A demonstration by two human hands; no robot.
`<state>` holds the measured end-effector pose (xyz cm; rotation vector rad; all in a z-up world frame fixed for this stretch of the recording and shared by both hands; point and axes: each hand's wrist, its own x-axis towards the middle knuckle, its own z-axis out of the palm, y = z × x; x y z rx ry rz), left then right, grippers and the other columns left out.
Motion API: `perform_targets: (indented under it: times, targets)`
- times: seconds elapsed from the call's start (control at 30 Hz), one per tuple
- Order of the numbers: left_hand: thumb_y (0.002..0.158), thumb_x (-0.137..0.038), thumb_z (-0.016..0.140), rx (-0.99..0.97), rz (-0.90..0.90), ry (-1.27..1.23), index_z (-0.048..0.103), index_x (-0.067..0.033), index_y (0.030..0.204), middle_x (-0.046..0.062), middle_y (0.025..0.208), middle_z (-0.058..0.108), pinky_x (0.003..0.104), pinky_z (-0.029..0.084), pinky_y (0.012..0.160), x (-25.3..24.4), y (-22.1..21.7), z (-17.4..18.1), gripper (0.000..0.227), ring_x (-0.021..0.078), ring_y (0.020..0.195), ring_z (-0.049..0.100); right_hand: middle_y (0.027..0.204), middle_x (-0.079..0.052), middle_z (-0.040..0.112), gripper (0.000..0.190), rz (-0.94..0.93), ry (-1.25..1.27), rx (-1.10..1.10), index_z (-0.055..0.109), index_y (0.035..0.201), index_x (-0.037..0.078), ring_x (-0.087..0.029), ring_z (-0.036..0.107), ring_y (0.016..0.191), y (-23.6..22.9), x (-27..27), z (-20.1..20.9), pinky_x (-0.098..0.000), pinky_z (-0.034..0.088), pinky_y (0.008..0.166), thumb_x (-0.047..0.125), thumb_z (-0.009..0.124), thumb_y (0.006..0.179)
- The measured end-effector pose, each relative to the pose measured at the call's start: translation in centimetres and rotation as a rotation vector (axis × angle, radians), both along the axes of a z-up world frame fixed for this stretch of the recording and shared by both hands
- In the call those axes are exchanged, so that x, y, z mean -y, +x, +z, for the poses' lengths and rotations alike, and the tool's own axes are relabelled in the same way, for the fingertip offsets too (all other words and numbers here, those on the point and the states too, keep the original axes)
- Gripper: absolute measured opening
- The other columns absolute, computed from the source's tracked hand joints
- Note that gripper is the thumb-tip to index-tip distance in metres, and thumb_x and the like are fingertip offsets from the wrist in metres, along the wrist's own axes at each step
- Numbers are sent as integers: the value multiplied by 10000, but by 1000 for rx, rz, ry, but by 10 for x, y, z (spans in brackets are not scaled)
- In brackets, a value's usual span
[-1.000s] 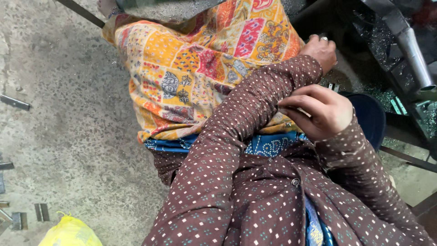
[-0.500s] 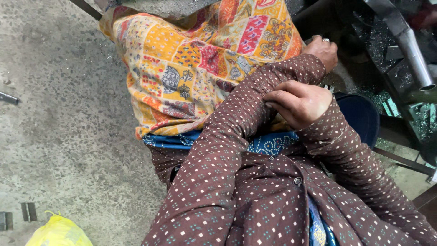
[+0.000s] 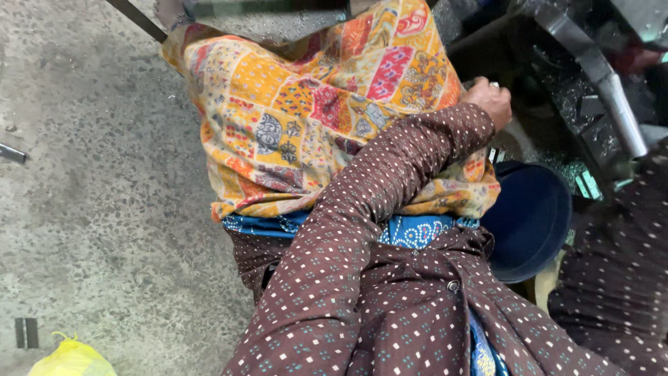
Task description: The person repeatedly picks metal brackets from a bin, places them into a jig under a drill press, and operates the machine to drill holes. After each cycle, the person removes the bracket and returns it to the bin.
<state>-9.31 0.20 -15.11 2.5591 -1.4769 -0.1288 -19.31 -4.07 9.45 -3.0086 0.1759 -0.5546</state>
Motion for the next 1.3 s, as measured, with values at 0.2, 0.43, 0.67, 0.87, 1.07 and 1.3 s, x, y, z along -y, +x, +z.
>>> perform_targets:
  times: [0.2, 0.43, 0.67, 0.87, 1.07, 1.3]
  targets:
    - [864, -342, 581, -55, 32, -168, 761, -192, 848, 37, 923, 662, 453, 480, 727, -1, 0, -1, 235, 237, 893, 671, 1056, -173, 692, 314, -162, 173, -201, 632, 1166, -1, -281, 701, 944, -6, 90, -54, -384, 570, 819, 258, 736, 1022]
    - [946, -370, 606, 92, 296, -689, 686, -172, 953, 13, 1047, 642, 342, 546, 711, -56, 14, 47, 213, 191, 827, 693, 1030, -203, 708, 340, -246, 298, -277, 643, 1195, -42, -287, 699, 942, -12, 183, -117, -397, 543, 842, 280, 680, 1092]
    - [874, -379, 773, 244, 1008, -803, 664, -160, 1145, 37, 1244, 626, 369, 538, 668, -187, 131, 61, 366, 210, 700, 661, 1048, -206, 714, 313, -172, 302, -62, 629, 1119, -93, -274, 694, 995, -19, 179, -143, -364, 545, 864, 209, 697, 1073]
    - [809, -469, 724, 43, 1529, -233, 392, -158, 1444, 200, 1508, 375, 513, 285, 1161, -320, 209, 33, 781, 344, 1308, 529, 917, -161, 739, 329, -354, 92, -216, 708, 1033, -18, -266, 721, 841, -25, 140, -111, -398, 555, 817, 303, 743, 1099]
    - [747, -326, 853, -268, 1568, -161, 195, -187, 1560, 206, 1479, 349, 512, 351, 1134, -343, 239, 37, 1056, 330, 1259, 544, 867, -110, 747, 375, -392, -114, -283, 725, 1027, 56, -251, 733, 788, -17, 125, -104, -387, 572, 807, 423, 705, 1103]
    - [671, -2, 830, -517, 1739, -810, 202, -163, 1586, 243, 1403, 382, 382, 540, 1008, -344, 276, 1, 1122, 339, 1200, 575, 849, -55, 751, 432, -441, -200, -370, 715, 999, 140, -257, 730, 781, -20, 121, -99, -417, 546, 760, 558, 660, 1093]
